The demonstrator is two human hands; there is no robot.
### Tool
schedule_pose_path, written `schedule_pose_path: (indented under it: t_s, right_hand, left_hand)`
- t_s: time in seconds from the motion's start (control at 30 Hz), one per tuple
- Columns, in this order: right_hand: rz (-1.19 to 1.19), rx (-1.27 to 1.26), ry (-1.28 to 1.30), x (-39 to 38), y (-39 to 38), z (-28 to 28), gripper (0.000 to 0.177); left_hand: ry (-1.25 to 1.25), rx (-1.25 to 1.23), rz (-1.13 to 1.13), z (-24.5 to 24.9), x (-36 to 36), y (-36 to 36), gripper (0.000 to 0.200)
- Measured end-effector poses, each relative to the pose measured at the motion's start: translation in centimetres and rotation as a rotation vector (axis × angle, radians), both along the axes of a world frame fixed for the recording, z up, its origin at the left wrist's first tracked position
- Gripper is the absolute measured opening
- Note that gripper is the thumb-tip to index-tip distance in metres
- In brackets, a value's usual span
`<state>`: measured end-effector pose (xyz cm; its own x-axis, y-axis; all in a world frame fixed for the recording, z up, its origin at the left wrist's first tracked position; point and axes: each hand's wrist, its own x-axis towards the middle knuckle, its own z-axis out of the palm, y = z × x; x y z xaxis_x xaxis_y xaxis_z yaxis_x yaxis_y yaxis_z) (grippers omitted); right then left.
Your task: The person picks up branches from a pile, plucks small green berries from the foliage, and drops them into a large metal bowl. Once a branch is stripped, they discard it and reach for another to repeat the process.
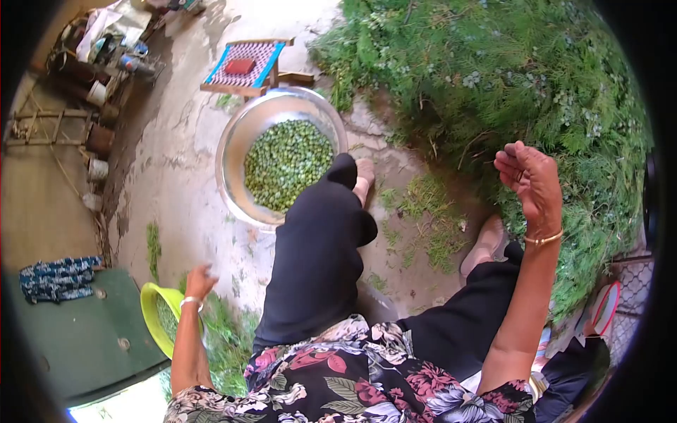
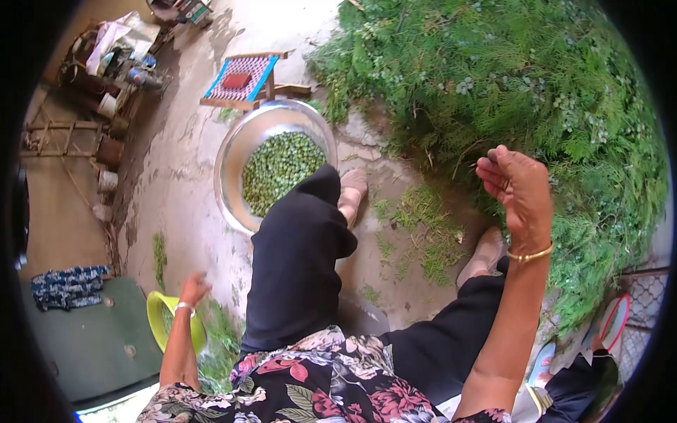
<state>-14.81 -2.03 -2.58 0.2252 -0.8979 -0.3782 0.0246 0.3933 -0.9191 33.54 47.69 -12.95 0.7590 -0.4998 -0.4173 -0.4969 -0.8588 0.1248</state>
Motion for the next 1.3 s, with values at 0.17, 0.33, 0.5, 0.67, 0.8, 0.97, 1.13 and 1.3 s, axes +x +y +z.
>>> schedule_pose_path:
  t_s: [0.17,0.33,0.5,0.67,0.8,0.97,1.13,1.3]
  right_hand:
    - [-0.039,0.001,0.055,-0.1,0.9,0.5,0.026]
    - [-0.029,-0.005,0.096,-0.6,1.0,0.7,0.028]
    - [-0.100,0.039,0.116,-0.4,1.6,1.0,0.030]
    - [-0.194,0.124,0.134,-1.1,0.7,-0.1,0.040]
    - [-0.226,0.176,0.181,-1.5,-0.6,-1.3,0.041]
    - [-0.266,0.226,0.267,-1.7,-1.7,-3.1,0.041]
    - [-0.292,0.290,0.289,-1.9,-2.2,-4.3,0.040]
    - [-0.284,0.266,0.275,-1.6,-1.9,-4.1,0.040]
  left_hand:
    - [0.064,-0.349,-0.444,1.5,-2.8,-25.0,0.041]
    - [0.092,-0.576,-0.850,0.0,-7.3,-43.1,0.036]
    - [0.130,-0.488,-0.928,-8.3,-7.9,-55.5,0.036]
    - [-0.077,0.090,-0.967,-16.9,-7.2,-61.2,0.025]
    - [-0.139,-0.025,-0.443,-24.8,-4.7,-64.3,0.061]
    - [-0.022,-0.037,0.125,-26.6,-3.2,-66.1,0.113]
    - [-0.013,-0.011,-0.002,-29.9,-0.2,-67.1,0.074]
    - [-0.205,-0.217,-0.432,-33.1,-0.1,-66.1,0.025]
